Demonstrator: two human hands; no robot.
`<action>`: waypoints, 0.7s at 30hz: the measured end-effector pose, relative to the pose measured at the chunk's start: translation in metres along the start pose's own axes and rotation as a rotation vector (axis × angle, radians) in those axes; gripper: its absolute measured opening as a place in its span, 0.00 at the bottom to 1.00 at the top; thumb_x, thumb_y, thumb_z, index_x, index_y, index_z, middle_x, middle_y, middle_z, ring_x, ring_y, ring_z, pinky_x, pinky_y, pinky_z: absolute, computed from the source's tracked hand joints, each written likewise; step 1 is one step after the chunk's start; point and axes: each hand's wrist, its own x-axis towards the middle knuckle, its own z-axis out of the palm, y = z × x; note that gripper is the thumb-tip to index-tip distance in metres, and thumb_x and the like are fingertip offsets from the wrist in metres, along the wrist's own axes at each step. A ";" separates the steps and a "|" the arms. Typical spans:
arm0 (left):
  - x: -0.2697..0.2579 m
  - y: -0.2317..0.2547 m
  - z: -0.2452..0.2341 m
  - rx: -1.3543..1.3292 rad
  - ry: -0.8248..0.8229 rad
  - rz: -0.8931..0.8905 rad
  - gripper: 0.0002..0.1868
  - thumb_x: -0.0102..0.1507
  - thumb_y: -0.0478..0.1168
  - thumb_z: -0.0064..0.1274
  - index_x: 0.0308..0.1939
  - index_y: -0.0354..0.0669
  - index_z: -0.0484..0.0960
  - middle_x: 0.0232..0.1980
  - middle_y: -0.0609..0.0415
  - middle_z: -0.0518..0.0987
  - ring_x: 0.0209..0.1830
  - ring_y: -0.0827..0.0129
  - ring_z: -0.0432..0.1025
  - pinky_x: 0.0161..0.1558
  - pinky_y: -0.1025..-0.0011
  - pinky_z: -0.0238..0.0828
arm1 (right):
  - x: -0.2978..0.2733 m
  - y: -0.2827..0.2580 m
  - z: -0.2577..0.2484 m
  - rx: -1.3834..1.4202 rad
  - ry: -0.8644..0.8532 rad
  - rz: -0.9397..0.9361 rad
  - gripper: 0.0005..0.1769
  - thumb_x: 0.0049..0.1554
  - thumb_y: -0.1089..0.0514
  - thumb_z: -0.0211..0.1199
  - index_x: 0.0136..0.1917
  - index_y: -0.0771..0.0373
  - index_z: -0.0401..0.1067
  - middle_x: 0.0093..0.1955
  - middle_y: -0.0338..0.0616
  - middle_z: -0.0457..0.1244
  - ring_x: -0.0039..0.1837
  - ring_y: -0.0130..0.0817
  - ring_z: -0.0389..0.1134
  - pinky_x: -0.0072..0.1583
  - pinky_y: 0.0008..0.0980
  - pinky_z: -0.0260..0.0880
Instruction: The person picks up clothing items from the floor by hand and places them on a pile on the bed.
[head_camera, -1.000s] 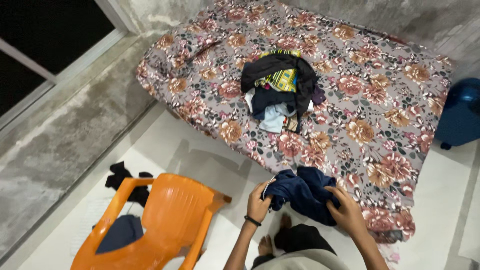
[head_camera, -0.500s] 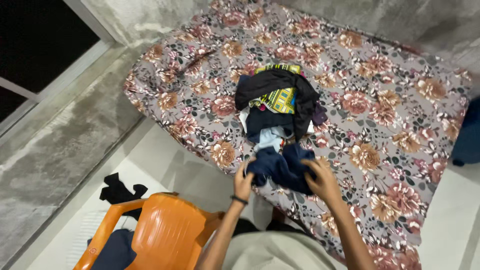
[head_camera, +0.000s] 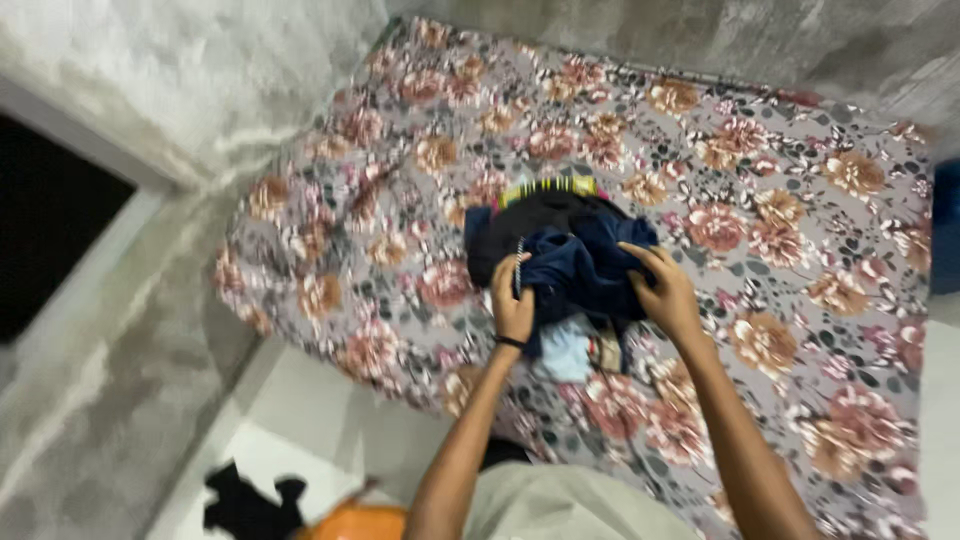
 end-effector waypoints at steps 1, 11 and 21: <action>0.014 -0.021 0.009 0.085 -0.026 0.037 0.23 0.62 0.31 0.55 0.63 0.42 0.78 0.64 0.45 0.77 0.67 0.52 0.70 0.71 0.62 0.62 | 0.016 0.010 0.008 0.024 0.002 0.042 0.29 0.59 0.60 0.64 0.74 0.46 0.68 0.61 0.50 0.66 0.60 0.51 0.70 0.59 0.42 0.70; 0.016 -0.160 -0.006 0.607 -0.661 -0.095 0.48 0.60 0.50 0.58 0.81 0.50 0.53 0.83 0.55 0.51 0.82 0.40 0.41 0.74 0.39 0.41 | 0.013 0.059 0.118 -0.119 -0.225 0.296 0.34 0.55 0.55 0.62 0.75 0.46 0.62 0.80 0.47 0.55 0.67 0.55 0.67 0.65 0.45 0.69; 0.019 -0.106 -0.044 0.545 -0.708 0.119 0.44 0.62 0.54 0.56 0.79 0.52 0.56 0.84 0.52 0.49 0.82 0.38 0.39 0.74 0.38 0.38 | -0.061 0.030 0.139 -0.374 -0.072 0.256 0.44 0.51 0.45 0.68 0.78 0.49 0.57 0.82 0.55 0.47 0.80 0.66 0.47 0.74 0.57 0.54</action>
